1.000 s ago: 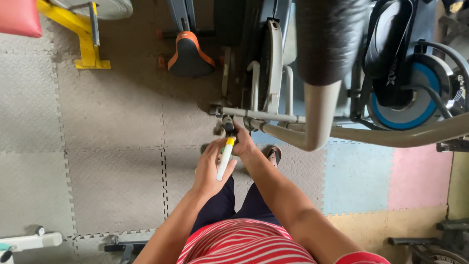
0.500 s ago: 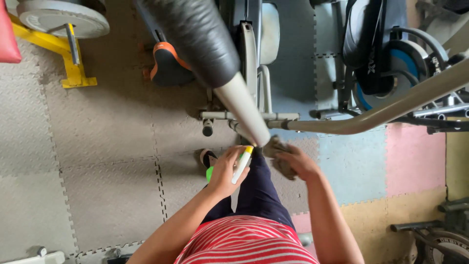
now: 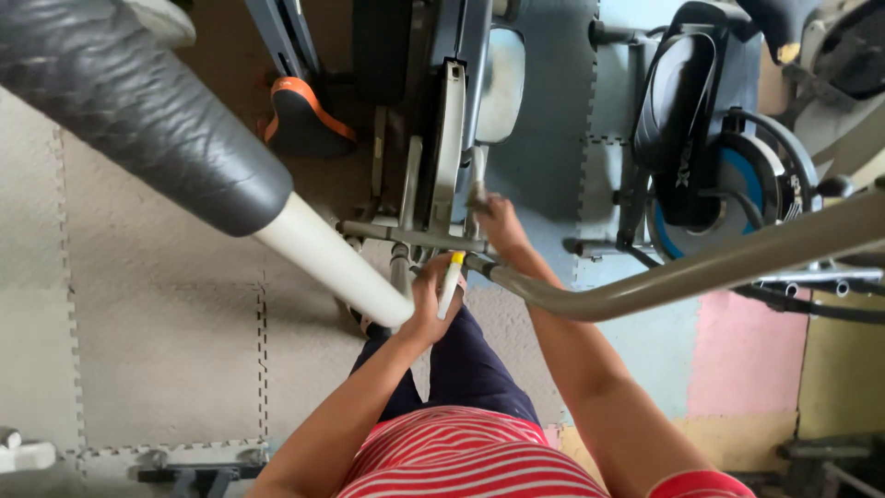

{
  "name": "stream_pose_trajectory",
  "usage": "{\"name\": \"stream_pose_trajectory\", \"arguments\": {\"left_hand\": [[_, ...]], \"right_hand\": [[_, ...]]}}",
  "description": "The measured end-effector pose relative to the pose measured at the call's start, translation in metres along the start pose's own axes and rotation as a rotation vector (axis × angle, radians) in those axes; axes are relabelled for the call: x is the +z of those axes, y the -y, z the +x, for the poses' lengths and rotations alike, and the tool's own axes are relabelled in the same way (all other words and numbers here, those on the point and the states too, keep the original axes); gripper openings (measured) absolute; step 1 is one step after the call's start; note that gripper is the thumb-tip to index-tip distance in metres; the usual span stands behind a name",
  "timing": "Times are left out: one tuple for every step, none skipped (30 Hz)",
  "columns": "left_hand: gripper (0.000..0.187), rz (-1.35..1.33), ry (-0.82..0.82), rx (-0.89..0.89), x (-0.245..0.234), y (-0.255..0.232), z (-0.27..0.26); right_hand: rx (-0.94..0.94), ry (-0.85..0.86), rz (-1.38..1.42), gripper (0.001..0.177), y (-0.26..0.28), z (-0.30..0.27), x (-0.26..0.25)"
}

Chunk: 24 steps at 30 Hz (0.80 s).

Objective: Cleaning an elliptical machine and stationary bike using a spray bottle and a rag.

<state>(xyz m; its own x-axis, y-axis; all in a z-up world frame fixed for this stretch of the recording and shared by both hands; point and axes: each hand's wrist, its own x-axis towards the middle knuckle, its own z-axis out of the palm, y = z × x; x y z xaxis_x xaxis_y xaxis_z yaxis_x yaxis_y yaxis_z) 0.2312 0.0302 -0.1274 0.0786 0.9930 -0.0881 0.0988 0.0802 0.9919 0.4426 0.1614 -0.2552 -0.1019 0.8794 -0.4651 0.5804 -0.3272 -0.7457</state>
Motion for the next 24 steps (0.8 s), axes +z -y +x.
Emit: {"name": "stream_pose_trajectory", "arguments": {"left_hand": [[0.045, -0.001, -0.016, -0.007, 0.0, -0.011, 0.002], [0.048, 0.096, -0.042, 0.017, -0.001, -0.02, 0.009], [0.051, 0.194, -0.069, 0.039, -0.002, -0.03, 0.017], [0.051, 0.195, -0.087, 0.04, -0.002, -0.031, 0.023], [0.052, 0.203, -0.085, 0.14, -0.001, -0.032, 0.029], [0.054, 0.209, -0.077, 0.227, 0.0, -0.033, 0.028], [0.054, 0.208, -0.089, 0.214, 0.002, -0.03, 0.031], [0.053, 0.21, -0.07, 0.138, 0.004, -0.027, 0.034], [0.051, 0.21, -0.049, 0.062, 0.006, -0.025, 0.037], [0.051, 0.21, -0.065, 0.064, 0.008, -0.02, 0.041], [0.054, 0.217, -0.09, 0.081, 0.009, -0.016, 0.044], [0.056, 0.223, -0.114, 0.088, 0.012, -0.015, 0.042], [0.056, 0.222, -0.128, 0.081, 0.014, -0.017, 0.045], [0.055, 0.164, -0.128, -0.028, 0.015, -0.018, 0.047], [0.054, 0.106, -0.128, -0.137, 0.015, -0.019, 0.049], [0.054, 0.106, -0.138, -0.136, 0.016, -0.018, 0.051], [0.057, 0.201, -0.203, 0.004, 0.017, -0.017, 0.053], [0.06, 0.297, -0.264, 0.136, 0.019, -0.017, 0.05], [0.06, 0.298, -0.272, 0.128, 0.021, -0.017, 0.05], [0.058, 0.241, -0.273, 0.028, 0.023, -0.017, 0.05], [0.056, 0.182, -0.273, -0.071, 0.025, -0.017, 0.051], [0.056, 0.182, -0.283, -0.08, 0.026, -0.021, 0.051], [0.058, 0.193, -0.284, -0.151, 0.026, -0.025, 0.051], [0.059, 0.204, -0.287, -0.217, 0.026, -0.028, 0.054]], "right_hand": [[-0.004, 0.015, -0.006, 0.044, -0.02, 0.004, 0.02], [-0.06, 0.087, -0.189, 0.051, -0.04, 0.014, 0.039], [-0.117, 0.158, -0.372, 0.059, -0.059, 0.024, 0.058], [-0.131, 0.167, -0.38, 0.059, -0.065, 0.03, 0.056], [-0.156, 0.208, -0.408, 0.067, -0.071, 0.037, 0.056], [-0.168, 0.257, -0.434, 0.075, -0.082, 0.033, 0.058], [-0.169, 0.274, -0.44, 0.075, -0.07, 0.028, 0.054], [-0.23, 0.257, -0.429, 0.083, -0.057, 0.022, 0.05], [-0.29, 0.24, -0.418, 0.091, -0.045, 0.017, 0.046], [-0.303, 0.247, -0.425, 0.091, -0.041, 0.029, 0.044], [-0.31, 0.231, -0.444, 0.09, -0.036, 0.041, 0.041], [-0.312, 0.222, -0.462, 0.09, -0.034, 0.045, 0.038], [-0.318, 0.236, -0.467, 0.09, -0.032, 0.047, 0.03], [-0.356, 0.188, -0.439, 0.08, -0.03, 0.049, 0.024], [-0.394, 0.141, -0.411, 0.072, -0.029, 0.05, 0.018], [-0.402, 0.146, -0.413, 0.072, -0.009, 0.056, 0.007], [-0.345, 0.074, -0.454, 0.06, 0.012, 0.062, -0.004], [-0.282, 0.009, -0.494, 0.049, 0.03, 0.062, -0.013], [-0.284, 0.02, -0.495, 0.049, 0.033, 0.079, -0.019], [-0.233, -0.072, -0.491, 0.051, 0.036, 0.096, -0.025], [-0.181, -0.164, -0.488, 0.053, 0.04, 0.114, -0.03], [-0.185, -0.151, -0.491, 0.053, 0.045, 0.126, -0.031], [-0.074, -0.12, -0.335, 0.049, 0.051, 0.138, -0.031], [0.033, -0.09, -0.181, 0.045, 0.059, 0.154, -0.031]]}}
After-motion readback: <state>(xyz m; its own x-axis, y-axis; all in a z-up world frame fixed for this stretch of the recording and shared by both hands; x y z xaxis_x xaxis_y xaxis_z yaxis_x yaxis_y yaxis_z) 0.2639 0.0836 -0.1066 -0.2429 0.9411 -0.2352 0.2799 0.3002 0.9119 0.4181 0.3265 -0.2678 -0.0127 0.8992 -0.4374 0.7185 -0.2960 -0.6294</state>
